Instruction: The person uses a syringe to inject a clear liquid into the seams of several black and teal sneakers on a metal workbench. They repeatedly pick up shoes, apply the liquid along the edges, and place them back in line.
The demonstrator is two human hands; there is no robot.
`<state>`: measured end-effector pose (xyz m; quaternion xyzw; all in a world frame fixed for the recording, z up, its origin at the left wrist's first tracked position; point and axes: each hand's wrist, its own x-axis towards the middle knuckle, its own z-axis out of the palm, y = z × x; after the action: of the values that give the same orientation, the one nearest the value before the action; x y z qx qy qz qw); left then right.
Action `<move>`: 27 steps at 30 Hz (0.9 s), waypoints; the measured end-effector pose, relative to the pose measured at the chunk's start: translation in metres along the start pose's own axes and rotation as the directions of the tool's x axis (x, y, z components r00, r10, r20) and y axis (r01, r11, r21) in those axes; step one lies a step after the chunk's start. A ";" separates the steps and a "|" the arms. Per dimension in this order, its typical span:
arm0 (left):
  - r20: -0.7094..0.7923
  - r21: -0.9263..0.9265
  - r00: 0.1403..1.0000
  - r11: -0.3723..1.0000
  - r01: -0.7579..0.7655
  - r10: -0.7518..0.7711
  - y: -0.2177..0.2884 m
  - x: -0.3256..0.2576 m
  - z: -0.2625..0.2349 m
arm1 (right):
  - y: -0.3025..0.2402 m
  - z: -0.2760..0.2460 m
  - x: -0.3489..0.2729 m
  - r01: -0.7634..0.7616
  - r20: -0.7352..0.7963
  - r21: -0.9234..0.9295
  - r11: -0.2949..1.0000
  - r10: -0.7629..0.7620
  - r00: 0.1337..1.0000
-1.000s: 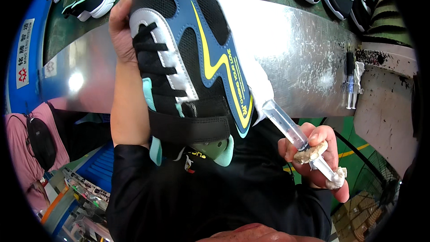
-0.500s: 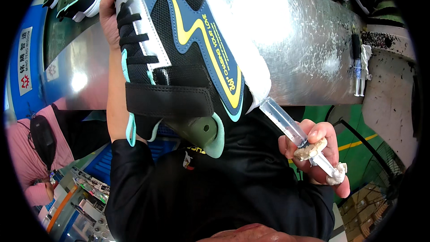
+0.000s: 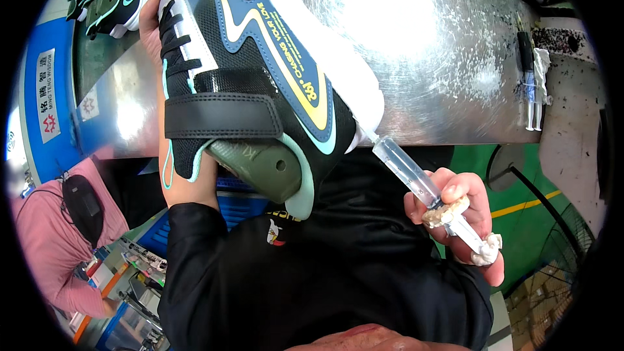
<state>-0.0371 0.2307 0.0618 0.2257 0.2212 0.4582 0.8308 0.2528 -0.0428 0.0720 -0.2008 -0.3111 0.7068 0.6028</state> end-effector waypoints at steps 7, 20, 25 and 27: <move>-0.256 0.173 0.966 0.985 0.013 0.033 0.017 -0.016 -0.016 | 0.009 -0.009 -0.001 0.056 0.015 0.020 0.998 -0.056 0.998; -0.350 0.541 0.931 0.834 0.107 0.107 0.036 -0.131 -0.047 | 0.027 -0.018 0.019 0.152 0.136 -0.074 0.986 -0.141 0.981; -0.576 0.378 0.798 0.924 0.064 0.180 0.025 -0.181 -0.053 | 0.040 -0.020 0.028 0.177 0.178 -0.189 0.966 -0.144 0.974; -0.475 0.409 0.877 0.902 0.141 0.079 0.023 -0.206 -0.054 | 0.042 -0.018 0.029 0.173 0.171 -0.205 0.963 -0.139 0.976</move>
<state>-0.1823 0.0738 0.0647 0.2794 0.5195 0.4255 0.6863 0.2288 -0.0141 0.0326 -0.1853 -0.4478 0.6319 0.6048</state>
